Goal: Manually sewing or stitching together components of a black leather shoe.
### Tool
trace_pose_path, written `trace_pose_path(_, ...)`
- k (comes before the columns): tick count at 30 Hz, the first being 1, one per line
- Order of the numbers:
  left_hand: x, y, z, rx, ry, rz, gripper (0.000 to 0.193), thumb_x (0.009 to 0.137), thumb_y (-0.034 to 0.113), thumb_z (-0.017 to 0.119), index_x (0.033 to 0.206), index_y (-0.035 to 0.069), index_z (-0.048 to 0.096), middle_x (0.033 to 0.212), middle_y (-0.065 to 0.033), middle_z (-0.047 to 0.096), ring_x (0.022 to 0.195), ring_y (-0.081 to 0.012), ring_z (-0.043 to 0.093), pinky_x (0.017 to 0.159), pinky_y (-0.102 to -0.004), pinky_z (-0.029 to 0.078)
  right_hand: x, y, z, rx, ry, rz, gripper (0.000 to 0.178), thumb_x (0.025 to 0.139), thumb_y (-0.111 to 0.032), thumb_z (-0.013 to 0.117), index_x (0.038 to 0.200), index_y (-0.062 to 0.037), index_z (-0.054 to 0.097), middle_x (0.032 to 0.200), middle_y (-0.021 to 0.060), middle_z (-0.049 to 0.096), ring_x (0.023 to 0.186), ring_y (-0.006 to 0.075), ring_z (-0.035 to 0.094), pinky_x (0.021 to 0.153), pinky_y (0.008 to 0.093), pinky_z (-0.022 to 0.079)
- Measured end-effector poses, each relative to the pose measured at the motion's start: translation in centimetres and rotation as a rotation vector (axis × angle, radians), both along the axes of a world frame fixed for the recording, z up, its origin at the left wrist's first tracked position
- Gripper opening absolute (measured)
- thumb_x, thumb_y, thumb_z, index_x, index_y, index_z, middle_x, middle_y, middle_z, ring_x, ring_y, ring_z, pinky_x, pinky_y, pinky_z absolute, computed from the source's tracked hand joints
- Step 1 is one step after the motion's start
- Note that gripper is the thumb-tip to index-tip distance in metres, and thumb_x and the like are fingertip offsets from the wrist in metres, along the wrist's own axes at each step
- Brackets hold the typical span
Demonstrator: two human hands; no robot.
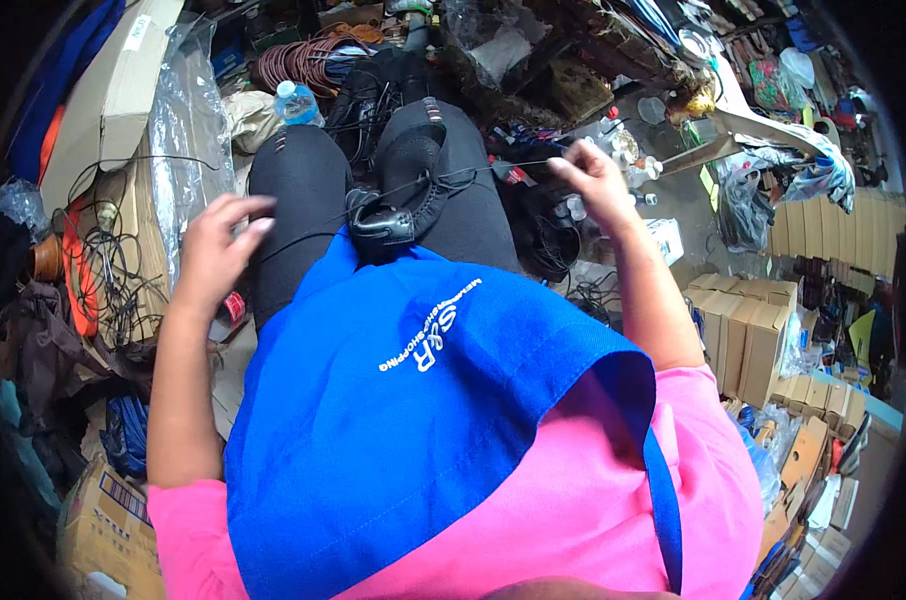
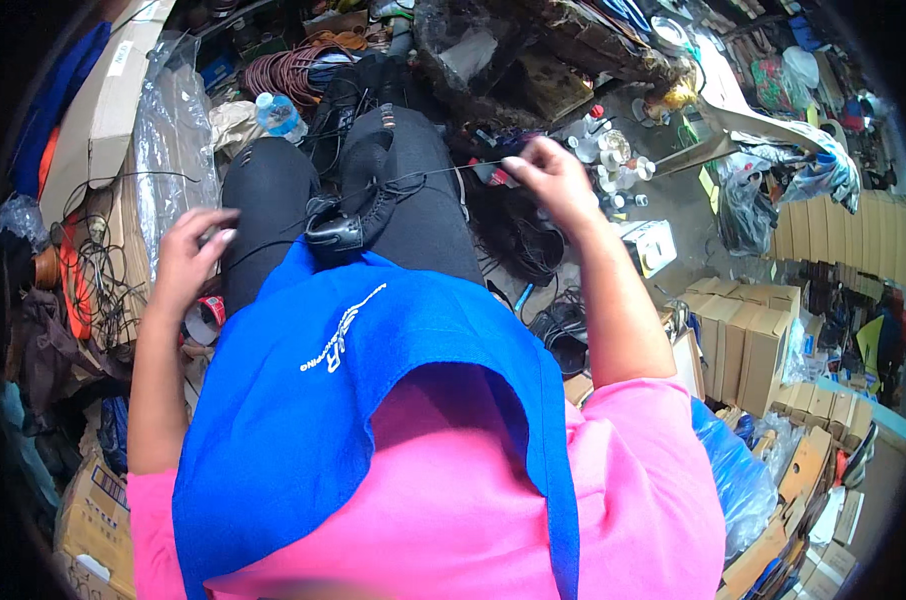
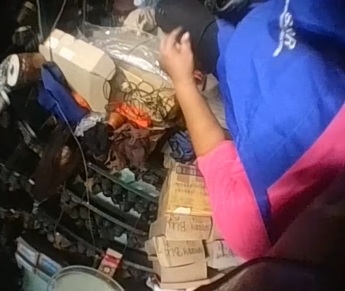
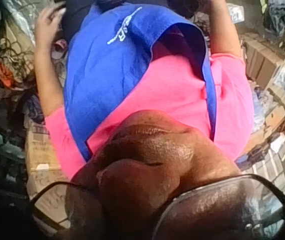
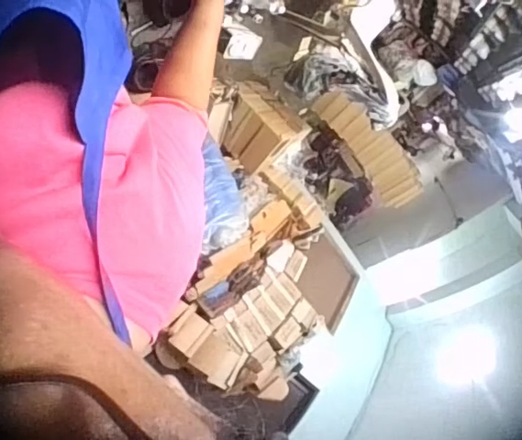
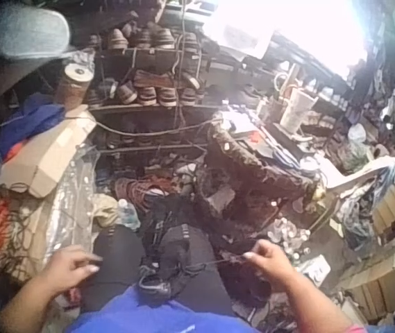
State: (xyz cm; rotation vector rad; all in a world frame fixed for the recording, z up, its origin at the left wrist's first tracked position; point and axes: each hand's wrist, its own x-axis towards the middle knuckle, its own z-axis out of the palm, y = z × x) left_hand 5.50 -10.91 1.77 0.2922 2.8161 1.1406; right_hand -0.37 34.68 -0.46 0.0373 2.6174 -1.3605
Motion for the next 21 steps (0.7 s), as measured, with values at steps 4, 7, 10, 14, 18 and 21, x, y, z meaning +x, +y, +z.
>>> trace_pose_path(4, -1.0, 4.4, 0.1, -0.098, 0.069, -0.271, 0.026, 0.074, 0.009, 0.068, 0.099, 0.002, 0.063, 0.111, -0.0120, 0.056, 0.101, -0.0287, 0.058, 0.090, -0.0354, 0.045, 0.2, 3.7, -0.1, -0.092, -0.002, -0.110, 0.024, 0.083, -0.023, 0.070, 0.075, -0.0073, 0.054, 0.066, -0.0039, 0.050, 0.062, 0.0048, 0.042, 0.056, 0.0222, 0.036)
trace_pose_path(7, -1.2, 4.4, 0.1, 0.056, -0.159, -0.229, 0.012, 0.082, 0.011, 0.061, 0.088, 0.000, 0.057, 0.093, -0.0065, 0.056, 0.087, -0.0181, 0.056, 0.077, -0.0310, 0.045, 1.4, 5.0, -0.7, -0.086, 0.031, -0.147, 0.025, 0.083, -0.021, 0.071, 0.074, -0.0075, 0.051, 0.067, -0.0055, 0.050, 0.063, 0.0045, 0.041, 0.057, 0.0220, 0.035)
trace_pose_path(10, -0.2, 0.2, 0.0, 0.331, -0.233, -0.055, 0.013, 0.088, 0.011, 0.055, 0.084, -0.001, 0.051, 0.076, -0.0007, 0.048, 0.075, -0.0096, 0.046, 0.070, -0.0242, 0.039, 2.1, 5.2, -1.1, -0.056, -0.024, -0.112, 0.026, 0.082, -0.021, 0.071, 0.074, -0.0069, 0.051, 0.068, -0.0053, 0.050, 0.065, 0.0047, 0.042, 0.058, 0.0219, 0.035)
trace_pose_path(14, 2.7, -6.8, -0.9, 0.347, -0.215, 0.313, 0.010, 0.091, 0.011, 0.054, 0.085, 0.003, 0.053, 0.077, 0.0039, 0.048, 0.075, -0.0054, 0.043, 0.069, -0.0212, 0.037, 1.9, 6.0, -1.6, -0.107, -0.002, -0.160, 0.023, 0.082, -0.022, 0.071, 0.076, -0.0057, 0.056, 0.069, -0.0049, 0.052, 0.066, 0.0060, 0.044, 0.061, 0.0231, 0.037)
trace_pose_path(18, 3.7, -8.9, -2.0, 0.428, -0.217, 0.386, 0.013, 0.091, 0.012, 0.054, 0.096, 0.000, 0.057, 0.090, 0.0000, 0.056, 0.087, -0.0081, 0.050, 0.081, -0.0221, 0.039, 1.3, 7.5, -2.1, -0.068, -0.174, -0.099, 0.024, 0.083, -0.025, 0.070, 0.079, -0.0059, 0.056, 0.068, -0.0051, 0.052, 0.065, 0.0051, 0.042, 0.059, 0.0233, 0.036)
trace_pose_path(21, 2.2, -6.5, -0.5, 0.297, 0.019, 0.444, 0.024, 0.089, 0.012, 0.056, 0.107, -0.001, 0.059, 0.107, -0.0069, 0.059, 0.102, -0.0142, 0.053, 0.093, -0.0268, 0.038, 0.8, 7.1, -1.3, -0.019, -0.260, -0.122, 0.018, 0.088, -0.024, 0.063, 0.097, -0.0075, 0.063, 0.073, -0.0037, 0.053, 0.064, 0.0061, 0.043, 0.059, 0.0240, 0.038)
